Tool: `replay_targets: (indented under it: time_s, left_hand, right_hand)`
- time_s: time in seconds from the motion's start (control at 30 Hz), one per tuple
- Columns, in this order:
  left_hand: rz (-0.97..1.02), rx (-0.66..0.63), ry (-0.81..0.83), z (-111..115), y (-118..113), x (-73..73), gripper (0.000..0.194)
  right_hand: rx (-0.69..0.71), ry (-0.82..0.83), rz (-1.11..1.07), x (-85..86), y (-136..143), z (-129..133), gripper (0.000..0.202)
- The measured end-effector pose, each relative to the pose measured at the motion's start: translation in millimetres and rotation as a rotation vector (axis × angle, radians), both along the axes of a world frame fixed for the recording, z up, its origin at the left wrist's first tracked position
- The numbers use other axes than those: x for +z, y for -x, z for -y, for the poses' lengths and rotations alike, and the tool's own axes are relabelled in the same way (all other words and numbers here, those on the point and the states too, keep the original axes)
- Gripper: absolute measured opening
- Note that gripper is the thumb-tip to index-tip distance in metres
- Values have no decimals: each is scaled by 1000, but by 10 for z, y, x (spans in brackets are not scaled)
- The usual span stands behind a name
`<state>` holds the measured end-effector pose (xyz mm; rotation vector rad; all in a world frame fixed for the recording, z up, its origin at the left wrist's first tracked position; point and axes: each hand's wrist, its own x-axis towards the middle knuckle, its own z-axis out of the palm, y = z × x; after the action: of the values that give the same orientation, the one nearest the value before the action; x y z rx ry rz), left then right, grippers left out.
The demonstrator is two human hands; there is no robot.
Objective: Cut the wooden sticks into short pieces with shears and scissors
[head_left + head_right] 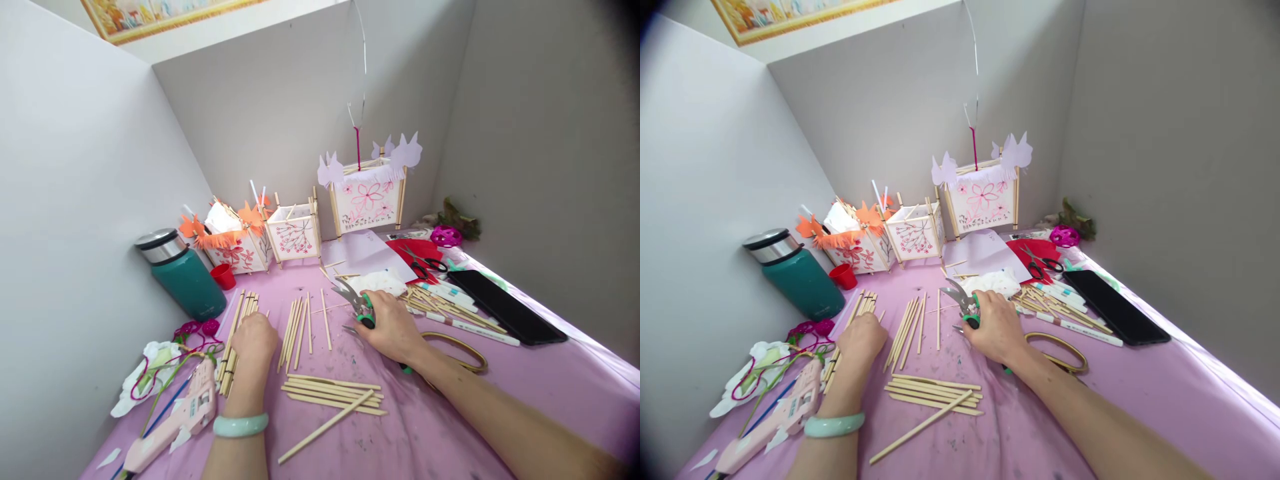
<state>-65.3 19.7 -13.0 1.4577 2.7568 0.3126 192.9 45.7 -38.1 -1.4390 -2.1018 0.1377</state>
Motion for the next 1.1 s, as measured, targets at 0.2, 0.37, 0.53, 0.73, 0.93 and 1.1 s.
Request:
replay_targets:
  time_s: [0.2, 0.37, 0.53, 0.73, 0.93, 1.1]
  left_hand:
    - [79, -34, -231, 32, -115, 86, 34]
    - [319, -148, -496, 34, -117, 214, 30]
    - [1179, -320, -640, 54, -204, 241, 33]
    - [1931, -297, -468, 72, -389, 187, 36]
    - [1972, -305, -398, 79, -454, 153, 27]
    - [2012, -264, -345, 71, -467, 123, 27]
  right_hand:
    - [18, 1, 12, 4, 1, 25, 40]
    - [13, -1, 9, 2, 2, 26, 40]
    - [35, -7, -15, -8, 12, 13, 43]
    - [60, -24, -40, -22, 16, 7, 44]
    - [93, -8, -23, 1, 18, 32, 45]
    - [97, -3, -14, 9, 23, 46, 46]
